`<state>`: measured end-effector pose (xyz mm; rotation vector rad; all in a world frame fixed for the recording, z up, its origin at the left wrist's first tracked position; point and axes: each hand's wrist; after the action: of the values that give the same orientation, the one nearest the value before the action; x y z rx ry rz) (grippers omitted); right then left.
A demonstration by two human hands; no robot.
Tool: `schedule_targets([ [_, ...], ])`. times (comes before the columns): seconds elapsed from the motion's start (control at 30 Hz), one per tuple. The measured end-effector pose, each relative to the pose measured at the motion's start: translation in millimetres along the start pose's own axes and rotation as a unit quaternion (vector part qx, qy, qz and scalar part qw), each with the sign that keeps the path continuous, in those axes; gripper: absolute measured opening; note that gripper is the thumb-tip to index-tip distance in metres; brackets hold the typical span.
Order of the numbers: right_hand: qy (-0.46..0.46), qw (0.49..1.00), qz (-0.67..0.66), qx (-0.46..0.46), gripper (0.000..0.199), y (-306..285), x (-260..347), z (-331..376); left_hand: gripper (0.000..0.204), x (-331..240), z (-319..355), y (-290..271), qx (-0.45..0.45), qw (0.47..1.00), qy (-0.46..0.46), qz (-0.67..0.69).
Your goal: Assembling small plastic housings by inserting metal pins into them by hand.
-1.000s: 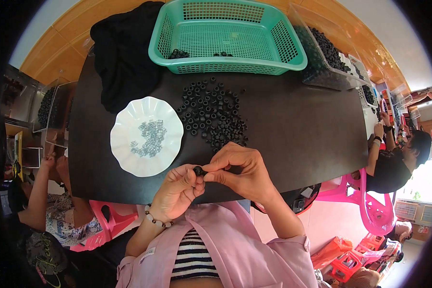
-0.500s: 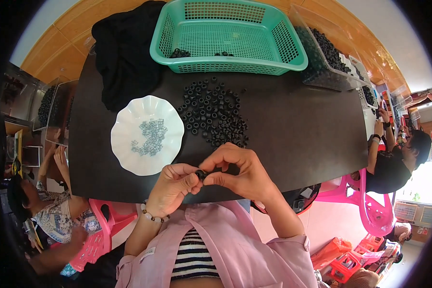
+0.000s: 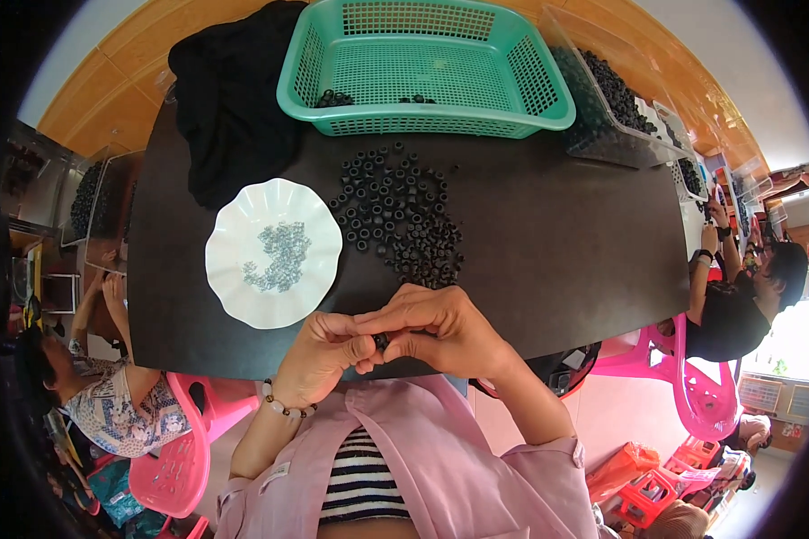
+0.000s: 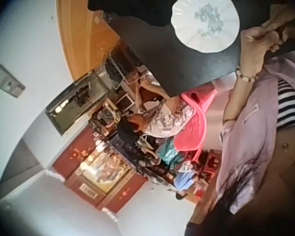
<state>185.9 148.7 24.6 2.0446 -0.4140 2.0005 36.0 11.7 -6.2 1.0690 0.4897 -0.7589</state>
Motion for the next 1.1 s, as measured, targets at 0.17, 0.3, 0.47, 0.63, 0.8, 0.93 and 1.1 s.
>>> schedule_targets([
  [0.17, -0.023, 1.0, 0.015, -0.005, 0.037, 0, 1, 1, 0.018, -6, 3, 5, -0.004, 1.0, 0.01, 0.003],
  [0.3, -0.034, 0.999, 0.02, -0.006, 0.035, 1, 4, 3, 0.018, -7, 5, 6, 0.008, 1.0, 0.004, 0.008],
  [0.47, -0.034, 0.999, 0.019, -0.029, 0.036, 2, 7, 8, 0.018, -8, 7, 11, 0.009, 1.0, -0.007, -0.007],
  [0.63, -0.044, 0.999, 0.011, -0.027, 0.034, 2, 7, 8, 0.017, -14, 11, 19, -0.007, 0.999, -0.002, -0.036],
  [0.8, 0.027, 0.993, -0.087, -0.069, 0.031, 9, -2, 7, 0.016, -10, 7, 15, -0.032, 0.997, 0.017, -0.066],
  [0.93, 0.049, 0.987, -0.125, -0.083, 0.03, 11, -9, 7, 0.016, -5, 2, 13, -0.039, 0.996, 0.027, -0.08],
  [1.1, -0.011, 0.996, -0.089, -0.024, 0.029, -2, -25, 4, 0.017, -3, -4, 12, -0.043, 0.999, 0.015, 0.005],
])
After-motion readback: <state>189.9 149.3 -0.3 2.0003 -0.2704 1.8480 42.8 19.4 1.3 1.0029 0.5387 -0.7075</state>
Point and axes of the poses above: each hand's wrist, its own z-axis away from the middle knuckle, its own y-axis out of the palm, x = y × z, and after that the axes turned 1 degree about -y, right-handed
